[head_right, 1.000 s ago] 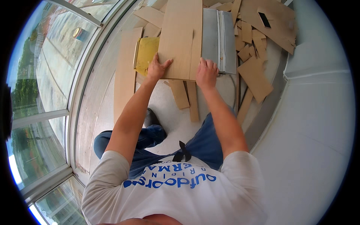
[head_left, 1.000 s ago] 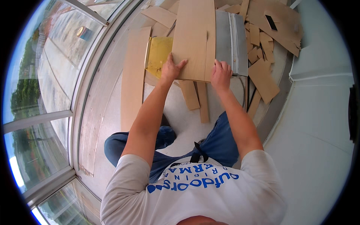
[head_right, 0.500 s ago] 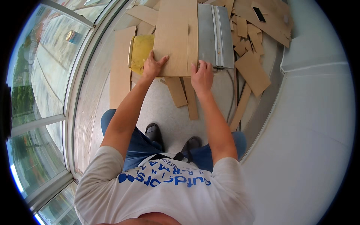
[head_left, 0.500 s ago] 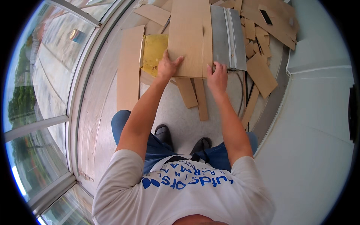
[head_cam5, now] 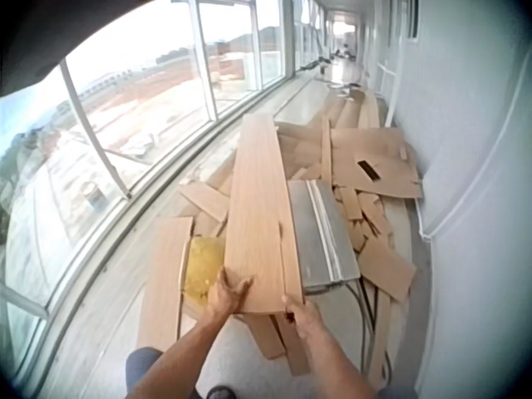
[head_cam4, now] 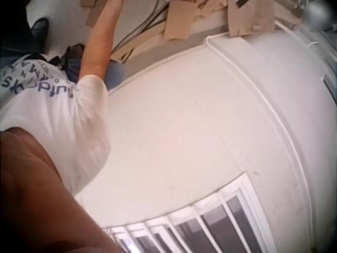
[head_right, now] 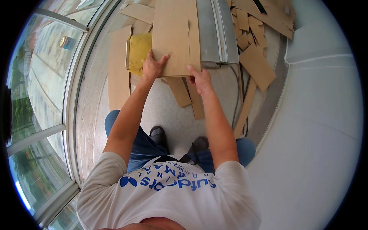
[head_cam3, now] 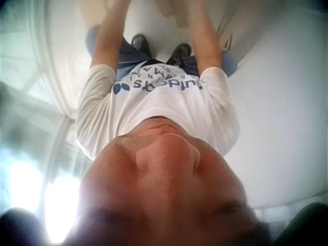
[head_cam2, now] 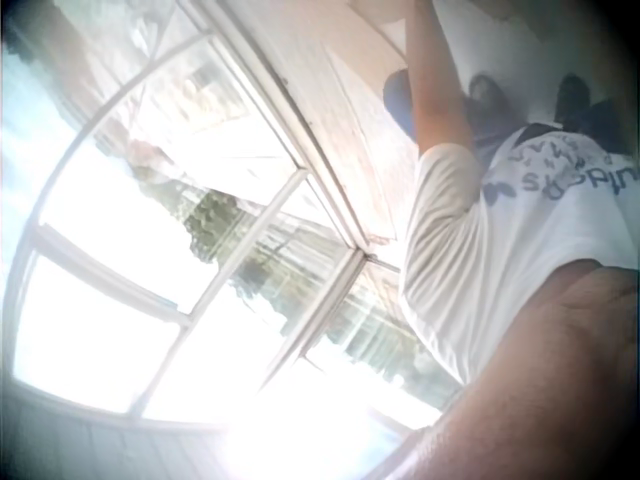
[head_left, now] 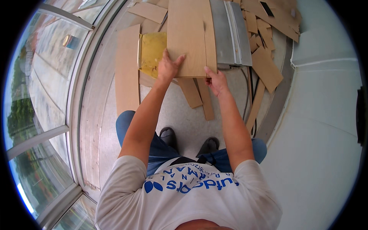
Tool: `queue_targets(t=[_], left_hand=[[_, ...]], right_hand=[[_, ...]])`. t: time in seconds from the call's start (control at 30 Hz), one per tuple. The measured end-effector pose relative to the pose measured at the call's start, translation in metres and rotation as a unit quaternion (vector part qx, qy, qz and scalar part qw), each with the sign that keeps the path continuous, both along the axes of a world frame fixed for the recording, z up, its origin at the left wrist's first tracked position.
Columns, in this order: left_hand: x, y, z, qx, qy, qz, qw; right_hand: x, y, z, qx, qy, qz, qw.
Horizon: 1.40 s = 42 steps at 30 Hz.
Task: The person uses a small table saw to cut a piece of wooden flooring, pushing it through the blade by hand and then setting the cut pieces aside.
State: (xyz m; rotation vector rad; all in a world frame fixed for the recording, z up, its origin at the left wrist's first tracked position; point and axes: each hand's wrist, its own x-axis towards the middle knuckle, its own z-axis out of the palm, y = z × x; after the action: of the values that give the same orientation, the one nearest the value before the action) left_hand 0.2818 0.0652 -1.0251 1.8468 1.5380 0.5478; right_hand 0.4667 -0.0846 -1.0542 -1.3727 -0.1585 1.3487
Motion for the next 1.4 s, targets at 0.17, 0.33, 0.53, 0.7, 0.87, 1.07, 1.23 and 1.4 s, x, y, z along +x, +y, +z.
queue_targets(t=[0.17, 0.33, 0.53, 0.7, 0.87, 1.07, 1.23, 1.4], left_hand=[[-0.006, -0.007, 0.001, 0.013, -0.017, 0.001, 1.0], [-0.007, -0.022, 0.013, -0.015, -0.021, 0.004, 1.0], [-0.011, -0.036, 0.022, -0.043, -0.016, -0.007, 0.999], [-0.02, -0.05, 0.018, 0.016, -0.005, -0.012, 1.0], [-0.021, -0.064, 0.023, 0.001, -0.004, -0.014, 1.0], [-0.029, -0.074, 0.012, 0.024, -0.014, -0.011, 1.0], [-0.031, -0.078, 0.012, 0.001, -0.025, -0.023, 0.999], [-0.043, -0.087, 0.003, 0.022, -0.028, -0.034, 0.999]], right_hand=[[-0.006, -0.008, 0.001, -0.001, 0.0, 0.005, 1.0], [-0.009, -0.019, 0.0, -0.023, -0.018, 0.003, 1.0], [-0.016, -0.033, 0.004, -0.021, -0.02, 0.002, 1.0], [-0.024, -0.044, 0.007, -0.017, -0.027, 0.006, 0.999], [-0.024, -0.059, 0.001, -0.03, -0.019, 0.013, 0.999], [-0.03, -0.069, 0.008, -0.026, -0.023, 0.012, 0.999], [-0.032, -0.076, 0.013, -0.035, -0.023, 0.016, 0.999], [-0.039, -0.088, 0.016, -0.04, -0.016, 0.032, 0.999]])
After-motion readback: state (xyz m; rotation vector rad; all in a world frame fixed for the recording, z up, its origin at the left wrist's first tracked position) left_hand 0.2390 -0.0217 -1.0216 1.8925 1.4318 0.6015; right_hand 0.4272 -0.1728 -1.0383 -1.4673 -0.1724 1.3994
